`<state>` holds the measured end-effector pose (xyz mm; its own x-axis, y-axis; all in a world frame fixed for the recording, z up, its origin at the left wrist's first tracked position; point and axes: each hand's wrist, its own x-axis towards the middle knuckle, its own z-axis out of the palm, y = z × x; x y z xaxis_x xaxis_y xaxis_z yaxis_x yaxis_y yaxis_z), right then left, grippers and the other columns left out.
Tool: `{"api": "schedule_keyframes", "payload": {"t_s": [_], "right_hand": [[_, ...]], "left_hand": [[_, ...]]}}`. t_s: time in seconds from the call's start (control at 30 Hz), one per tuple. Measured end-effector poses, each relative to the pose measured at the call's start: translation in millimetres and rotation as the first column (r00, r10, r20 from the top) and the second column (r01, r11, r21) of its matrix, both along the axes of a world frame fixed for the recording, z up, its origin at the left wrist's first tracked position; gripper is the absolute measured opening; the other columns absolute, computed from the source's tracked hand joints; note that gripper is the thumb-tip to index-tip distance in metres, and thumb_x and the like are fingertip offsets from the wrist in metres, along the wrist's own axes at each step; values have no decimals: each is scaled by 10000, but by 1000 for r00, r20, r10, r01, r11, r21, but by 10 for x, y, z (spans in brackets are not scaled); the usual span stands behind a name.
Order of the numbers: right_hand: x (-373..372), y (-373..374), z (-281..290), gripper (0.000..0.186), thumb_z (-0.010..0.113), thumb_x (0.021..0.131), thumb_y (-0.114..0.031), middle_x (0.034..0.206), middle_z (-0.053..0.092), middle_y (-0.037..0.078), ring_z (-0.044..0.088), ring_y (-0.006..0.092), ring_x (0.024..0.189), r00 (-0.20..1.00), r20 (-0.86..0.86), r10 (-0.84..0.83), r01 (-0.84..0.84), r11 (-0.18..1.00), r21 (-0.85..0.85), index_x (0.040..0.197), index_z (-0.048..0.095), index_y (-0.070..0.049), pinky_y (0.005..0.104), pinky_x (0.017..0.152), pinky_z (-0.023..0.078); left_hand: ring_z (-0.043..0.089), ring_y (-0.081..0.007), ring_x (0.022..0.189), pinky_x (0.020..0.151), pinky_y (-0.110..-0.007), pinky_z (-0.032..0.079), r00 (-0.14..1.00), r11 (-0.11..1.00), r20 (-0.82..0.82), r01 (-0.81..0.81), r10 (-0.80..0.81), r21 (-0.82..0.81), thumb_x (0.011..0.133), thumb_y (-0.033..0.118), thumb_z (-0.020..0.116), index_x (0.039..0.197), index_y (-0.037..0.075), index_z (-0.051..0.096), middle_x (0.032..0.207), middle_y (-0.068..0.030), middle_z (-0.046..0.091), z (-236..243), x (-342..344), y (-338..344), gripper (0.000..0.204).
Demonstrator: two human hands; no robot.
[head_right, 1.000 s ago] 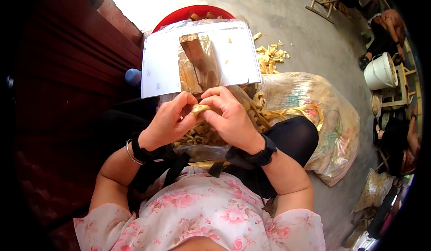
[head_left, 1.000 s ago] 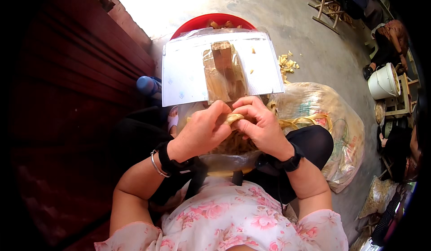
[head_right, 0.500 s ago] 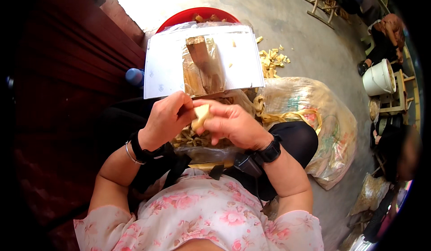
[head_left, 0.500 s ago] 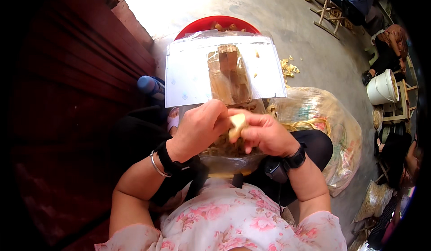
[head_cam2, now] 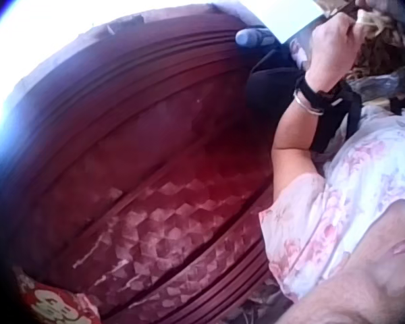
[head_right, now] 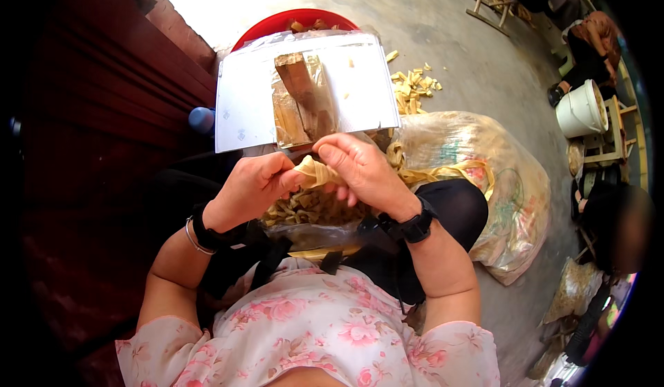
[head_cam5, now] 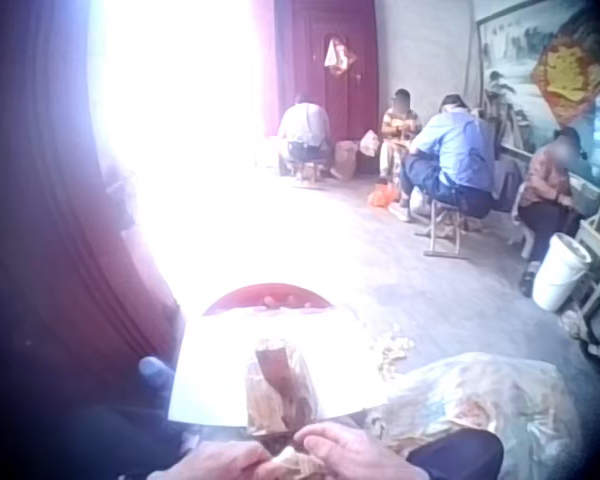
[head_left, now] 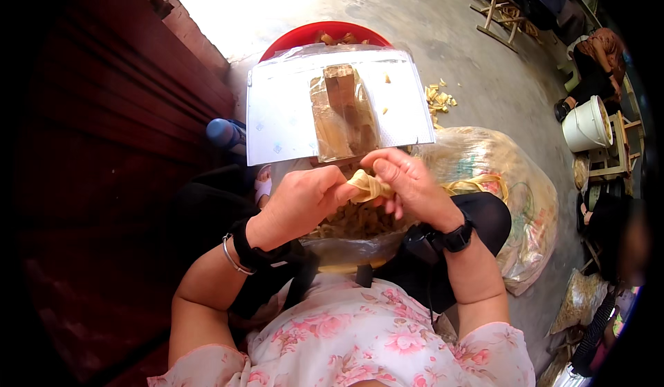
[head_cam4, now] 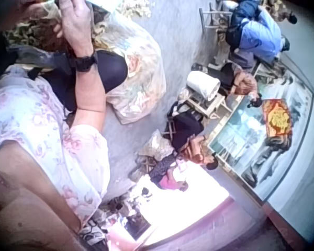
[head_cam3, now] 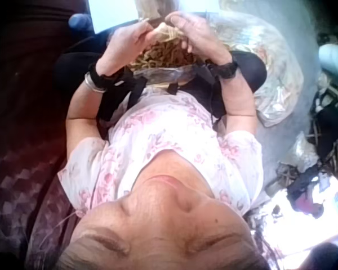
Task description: The person processes long, flat strips of food by hand, repeatedly pulling, folding, and stacking them into a pile while sitting on the floor in a shared workspace.
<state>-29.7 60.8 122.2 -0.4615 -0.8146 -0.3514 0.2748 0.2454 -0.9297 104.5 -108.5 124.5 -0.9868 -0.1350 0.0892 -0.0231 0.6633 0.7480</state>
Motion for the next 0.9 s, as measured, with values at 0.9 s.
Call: {"api": "schedule_keyframes", "payload": {"t_s": [0.9], "right_hand": [[105,-169,-131,123,672,866,-198,595,586,118,616,267,524,558,-772,-304,244,950,-197,866,620,-86,333,467,457]], "left_hand": [[557,-98,682,591,-219,453,932,272,274,-207,-239,940,914,143,609,873,65,500,784,-34,588,-50,-64,26,141]]}}
